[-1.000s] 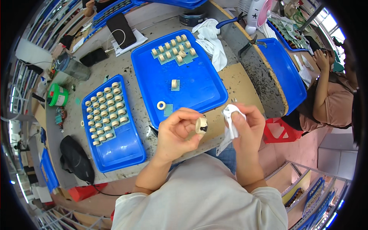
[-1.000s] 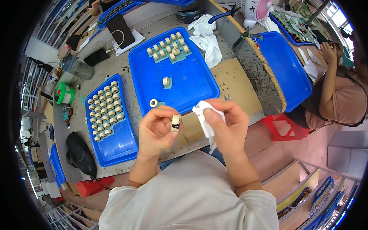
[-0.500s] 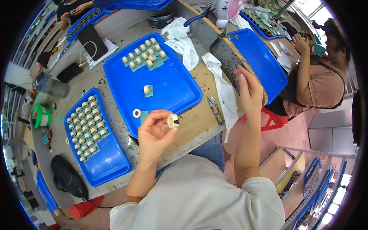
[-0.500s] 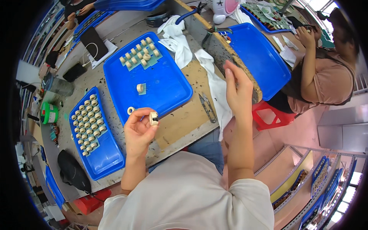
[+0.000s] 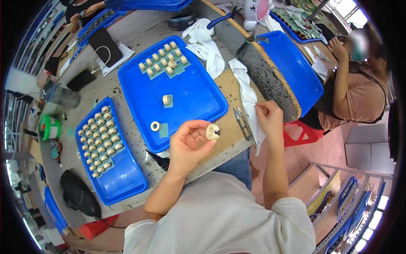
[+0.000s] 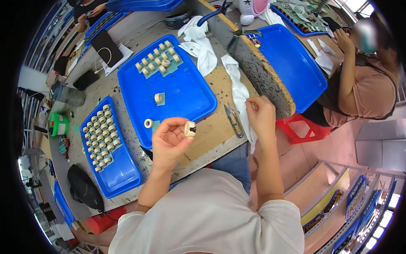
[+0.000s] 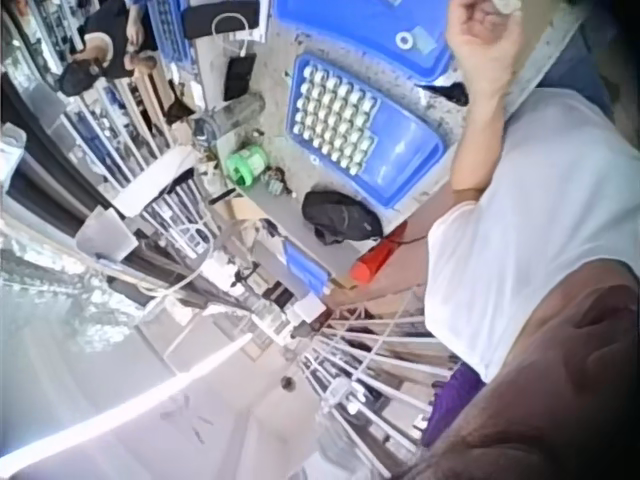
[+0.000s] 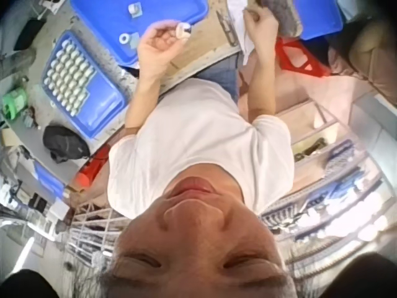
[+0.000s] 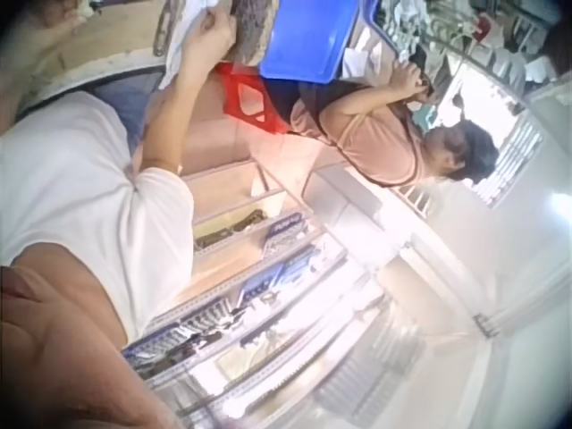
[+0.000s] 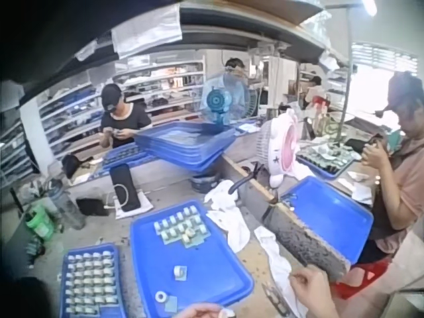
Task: Assembling and cleaning small mechanical or electronic components at a factory workbench.
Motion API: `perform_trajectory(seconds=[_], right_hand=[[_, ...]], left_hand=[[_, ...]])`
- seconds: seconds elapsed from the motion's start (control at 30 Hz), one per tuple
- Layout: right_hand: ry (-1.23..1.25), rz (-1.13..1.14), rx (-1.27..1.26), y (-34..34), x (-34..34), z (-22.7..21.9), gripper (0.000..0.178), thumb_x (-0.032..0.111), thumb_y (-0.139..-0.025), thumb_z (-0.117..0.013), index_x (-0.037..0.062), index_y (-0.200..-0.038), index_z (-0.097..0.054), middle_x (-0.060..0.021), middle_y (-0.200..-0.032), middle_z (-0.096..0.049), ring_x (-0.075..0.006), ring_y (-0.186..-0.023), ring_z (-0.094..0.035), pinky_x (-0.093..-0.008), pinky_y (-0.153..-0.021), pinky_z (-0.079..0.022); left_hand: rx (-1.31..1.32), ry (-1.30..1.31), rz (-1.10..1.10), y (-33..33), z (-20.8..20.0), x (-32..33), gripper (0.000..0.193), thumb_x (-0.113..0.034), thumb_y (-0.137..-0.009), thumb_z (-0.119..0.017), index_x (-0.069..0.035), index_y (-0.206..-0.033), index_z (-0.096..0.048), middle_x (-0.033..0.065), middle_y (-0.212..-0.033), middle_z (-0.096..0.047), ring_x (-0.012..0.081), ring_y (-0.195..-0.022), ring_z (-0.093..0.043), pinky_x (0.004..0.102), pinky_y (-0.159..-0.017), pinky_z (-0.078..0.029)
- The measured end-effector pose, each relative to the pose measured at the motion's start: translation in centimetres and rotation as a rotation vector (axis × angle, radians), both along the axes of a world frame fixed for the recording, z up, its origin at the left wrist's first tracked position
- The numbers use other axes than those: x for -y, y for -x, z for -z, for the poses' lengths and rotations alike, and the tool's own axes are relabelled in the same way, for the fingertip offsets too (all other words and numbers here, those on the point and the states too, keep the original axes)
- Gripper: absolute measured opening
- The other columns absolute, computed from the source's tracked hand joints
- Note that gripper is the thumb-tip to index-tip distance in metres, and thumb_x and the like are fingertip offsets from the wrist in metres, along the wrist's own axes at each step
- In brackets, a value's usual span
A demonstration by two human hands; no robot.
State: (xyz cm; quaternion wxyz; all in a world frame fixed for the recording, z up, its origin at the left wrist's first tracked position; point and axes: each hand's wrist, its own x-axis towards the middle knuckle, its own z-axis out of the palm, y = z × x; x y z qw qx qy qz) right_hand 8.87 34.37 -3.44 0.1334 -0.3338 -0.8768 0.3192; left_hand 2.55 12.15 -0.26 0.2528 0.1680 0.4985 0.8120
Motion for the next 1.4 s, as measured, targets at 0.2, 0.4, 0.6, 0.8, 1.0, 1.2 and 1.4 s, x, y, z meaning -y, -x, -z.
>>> perform_trajectory(seconds=[0.2,0.4,0.6,0.8,1.0,1.2,1.4], right_hand=[[0.116,-0.233,-0.634,0.7,2.9,-0.9,0.007,-0.003,-0.065,-0.056,-0.0005,-0.070,-0.054,-0.0103,-0.080,-0.058,-0.0169,-0.076,-0.055,-0.0241,-0.068,-0.042],[0.636,-0.323,-0.715,1.0,5.9,-1.8,0.008,-0.004,-0.071,-0.053,-0.0031,-0.079,-0.055,-0.0117,-0.089,-0.059,-0.0151,-0.083,-0.055,-0.0252,-0.073,-0.042],[0.719,-0.485,-0.737,0.5,6.7,-2.6,0.009,-0.006,-0.072,-0.051,-0.0038,-0.080,-0.054,-0.0136,-0.091,-0.058,-0.0163,-0.087,-0.054,-0.0272,-0.078,-0.042],[0.762,-0.502,-0.742,0.3,7.0,-2.4,0.008,-0.007,-0.072,-0.049,-0.0039,-0.079,-0.052,-0.0141,-0.091,-0.058,-0.0168,-0.089,-0.054,-0.0278,-0.078,-0.042],[0.844,-0.458,-0.729,0.0,7.2,-3.0,0.008,-0.008,-0.074,-0.048,-0.0043,-0.081,-0.051,-0.0140,-0.090,-0.057,-0.0172,-0.089,-0.054,-0.0279,-0.078,-0.042],[0.805,-0.474,-0.756,0.0,7.3,-3.0,0.008,-0.008,-0.075,-0.047,-0.0051,-0.082,-0.050,-0.0140,-0.090,-0.057,-0.0171,-0.091,-0.053,-0.0276,-0.078,-0.042],[0.875,-0.461,-0.722,0.2,7.3,-2.9,0.008,-0.007,-0.075,-0.047,-0.0055,-0.083,-0.050,-0.0159,-0.091,-0.056,-0.0186,-0.092,-0.053,-0.0287,-0.080,-0.041]], left_hand=[[-0.068,0.054,0.005,0.0,-0.2,-0.7,0.034,0.010,-0.065,-0.059,0.003,-0.097,-0.048,0.0065,-0.087,-0.056,0.0082,-0.078,-0.053,0.0170,-0.059,-0.040],[-0.099,0.144,-0.016,-0.1,0.3,-1.5,0.034,0.008,-0.064,-0.060,0.002,-0.096,-0.051,0.0013,-0.081,-0.054,0.0027,-0.067,-0.046,0.0140,-0.054,-0.034],[-0.090,0.164,-0.040,0.0,0.8,-1.4,0.033,0.008,-0.064,-0.060,0.003,-0.096,-0.051,-0.0011,-0.076,-0.051,0.0016,-0.062,-0.041,0.0142,-0.052,-0.033],[-0.082,0.180,-0.053,-0.1,0.9,-1.3,0.033,0.007,-0.064,-0.061,0.003,-0.095,-0.052,-0.0015,-0.075,-0.050,0.0018,-0.061,-0.039,0.0145,-0.053,-0.032],[-0.102,0.182,-0.078,-0.2,0.7,-1.3,0.033,0.007,-0.063,-0.061,0.003,-0.094,-0.052,-0.0017,-0.077,-0.051,0.0024,-0.060,-0.037,0.0144,-0.053,-0.032],[-0.106,0.231,-0.099,0.0,0.9,-1.2,0.032,0.007,-0.063,-0.060,0.003,-0.094,-0.052,0.0007,-0.081,-0.053,0.0018,-0.057,-0.035,0.0140,-0.051,-0.031],[-0.050,0.205,-0.112,0.0,1.2,-1.1,0.031,0.006,-0.063,-0.061,0.003,-0.093,-0.052,0.0011,-0.081,-0.054,0.0013,-0.056,-0.034,0.0132,-0.049,-0.029]])
